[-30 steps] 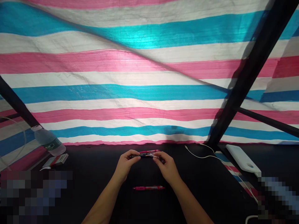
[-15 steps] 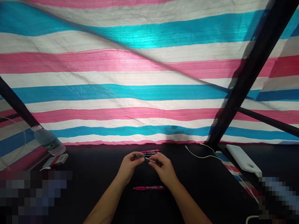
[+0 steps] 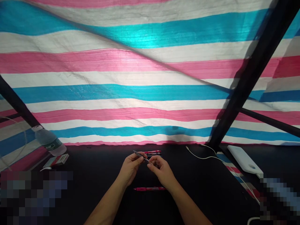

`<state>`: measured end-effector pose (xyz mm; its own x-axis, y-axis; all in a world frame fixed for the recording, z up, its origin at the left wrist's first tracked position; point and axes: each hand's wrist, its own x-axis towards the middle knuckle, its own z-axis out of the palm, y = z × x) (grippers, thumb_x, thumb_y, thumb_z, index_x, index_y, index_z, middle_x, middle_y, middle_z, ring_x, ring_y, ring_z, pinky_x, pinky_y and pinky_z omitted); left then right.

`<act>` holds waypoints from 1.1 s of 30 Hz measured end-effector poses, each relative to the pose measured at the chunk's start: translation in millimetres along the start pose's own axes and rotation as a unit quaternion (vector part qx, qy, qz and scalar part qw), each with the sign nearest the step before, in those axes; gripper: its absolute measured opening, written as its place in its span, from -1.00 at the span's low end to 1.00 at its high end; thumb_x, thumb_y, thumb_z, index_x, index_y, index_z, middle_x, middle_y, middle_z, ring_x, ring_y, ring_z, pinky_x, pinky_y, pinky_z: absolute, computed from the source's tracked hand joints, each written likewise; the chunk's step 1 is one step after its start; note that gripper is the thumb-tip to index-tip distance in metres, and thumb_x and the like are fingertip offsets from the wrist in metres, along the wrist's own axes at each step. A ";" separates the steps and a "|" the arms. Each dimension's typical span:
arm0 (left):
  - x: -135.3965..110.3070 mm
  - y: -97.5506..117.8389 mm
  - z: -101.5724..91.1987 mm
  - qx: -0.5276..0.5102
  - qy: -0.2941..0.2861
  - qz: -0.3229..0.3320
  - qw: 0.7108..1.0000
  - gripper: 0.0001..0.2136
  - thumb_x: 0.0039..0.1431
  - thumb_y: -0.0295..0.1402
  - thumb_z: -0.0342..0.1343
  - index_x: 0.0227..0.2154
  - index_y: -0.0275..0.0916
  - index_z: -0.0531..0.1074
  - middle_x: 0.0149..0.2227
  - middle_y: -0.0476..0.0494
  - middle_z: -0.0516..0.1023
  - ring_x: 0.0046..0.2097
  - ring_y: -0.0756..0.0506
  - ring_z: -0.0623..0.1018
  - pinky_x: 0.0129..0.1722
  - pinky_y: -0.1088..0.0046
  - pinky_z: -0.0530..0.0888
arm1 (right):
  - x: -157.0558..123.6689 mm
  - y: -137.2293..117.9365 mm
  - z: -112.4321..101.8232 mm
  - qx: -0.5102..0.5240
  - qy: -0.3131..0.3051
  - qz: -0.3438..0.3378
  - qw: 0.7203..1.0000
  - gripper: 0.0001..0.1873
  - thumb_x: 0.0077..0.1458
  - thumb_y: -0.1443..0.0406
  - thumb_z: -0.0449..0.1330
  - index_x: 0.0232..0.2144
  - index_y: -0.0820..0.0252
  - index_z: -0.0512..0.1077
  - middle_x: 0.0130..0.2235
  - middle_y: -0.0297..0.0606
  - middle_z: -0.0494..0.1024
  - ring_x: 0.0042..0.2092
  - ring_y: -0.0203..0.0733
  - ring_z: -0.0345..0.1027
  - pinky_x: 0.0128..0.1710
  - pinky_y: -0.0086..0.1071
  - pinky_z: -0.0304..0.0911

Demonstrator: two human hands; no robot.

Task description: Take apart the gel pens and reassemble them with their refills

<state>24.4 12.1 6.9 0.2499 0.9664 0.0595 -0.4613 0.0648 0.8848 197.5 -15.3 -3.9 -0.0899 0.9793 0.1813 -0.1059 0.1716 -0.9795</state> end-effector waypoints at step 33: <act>0.5 -2.9 0.7 -0.032 -0.001 -0.028 0.999 -0.74 -0.05 -0.36 0.48 -0.25 -0.28 0.68 -0.23 -0.18 0.65 -0.16 -0.12 0.55 -0.01 0.35 0.38 | 0.1 6.3 -5.0 -0.020 -0.041 0.036 0.998 -0.55 0.22 -0.09 0.21 -0.40 0.16 0.50 -0.59 -0.39 0.42 -0.56 -0.28 0.22 -0.53 -0.38 0.11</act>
<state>26.4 12.2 4.7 0.2791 0.9602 0.0125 -0.4997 0.1341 0.8557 201.8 -13.6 -10.5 -0.1765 0.9774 0.1162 -0.0574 0.1076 -0.9925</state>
